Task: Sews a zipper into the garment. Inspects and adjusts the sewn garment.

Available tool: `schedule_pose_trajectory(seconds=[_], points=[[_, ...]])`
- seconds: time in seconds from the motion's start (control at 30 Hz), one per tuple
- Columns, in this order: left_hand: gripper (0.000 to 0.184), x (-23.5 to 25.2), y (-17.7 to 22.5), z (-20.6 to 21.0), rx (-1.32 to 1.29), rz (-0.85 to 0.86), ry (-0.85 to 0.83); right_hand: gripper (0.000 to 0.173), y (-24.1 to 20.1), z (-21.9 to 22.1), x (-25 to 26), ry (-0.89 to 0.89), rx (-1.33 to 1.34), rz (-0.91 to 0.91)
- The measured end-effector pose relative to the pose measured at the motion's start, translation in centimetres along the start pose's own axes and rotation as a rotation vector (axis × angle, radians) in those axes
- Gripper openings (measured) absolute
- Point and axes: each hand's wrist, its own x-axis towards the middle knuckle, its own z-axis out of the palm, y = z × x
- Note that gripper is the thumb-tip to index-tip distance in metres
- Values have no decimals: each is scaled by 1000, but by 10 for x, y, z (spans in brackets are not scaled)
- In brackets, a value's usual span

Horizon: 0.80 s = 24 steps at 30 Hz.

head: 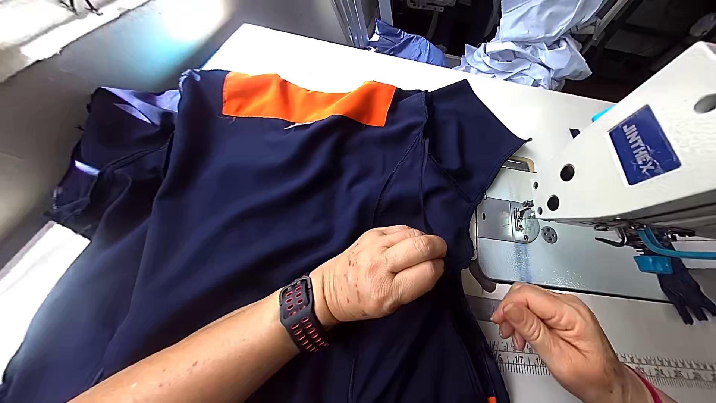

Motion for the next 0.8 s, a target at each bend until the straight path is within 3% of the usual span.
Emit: schedule_pose_trajectory(seconds=[0.13, 0.2, 0.3, 0.37, 0.43, 0.53, 0.6, 0.67, 0.8], points=[[10, 3, 12, 2, 38, 86, 8, 55, -22, 2, 23, -207, 583, 561], [12, 2, 13, 2, 50, 113, 7, 54, -25, 8, 42, -304, 701, 716], [10, 1, 12, -1, 100, 87, 23, 44, -28, 23, 62, -280, 734, 827], [7, -2, 21, -9, 91, -91, 46, 39, -30, 28, 68, -220, 702, 800], [24, -1, 41, -17, -116, -393, 70, 35, -33, 30, 70, -185, 640, 731], [46, 10, 62, -30, -1022, -1058, -139, 34, -37, 37, 64, -181, 516, 588], [57, 15, 62, -30, -1472, -1361, -213, 32, -41, 44, 59, -187, 417, 466], [61, 20, 64, -29, -1619, -1531, -199, 30, -41, 50, 53, -175, 309, 297], [67, 13, 76, -28, -1734, -1524, -255, 34, -38, 48, 38, -278, 244, 22]])
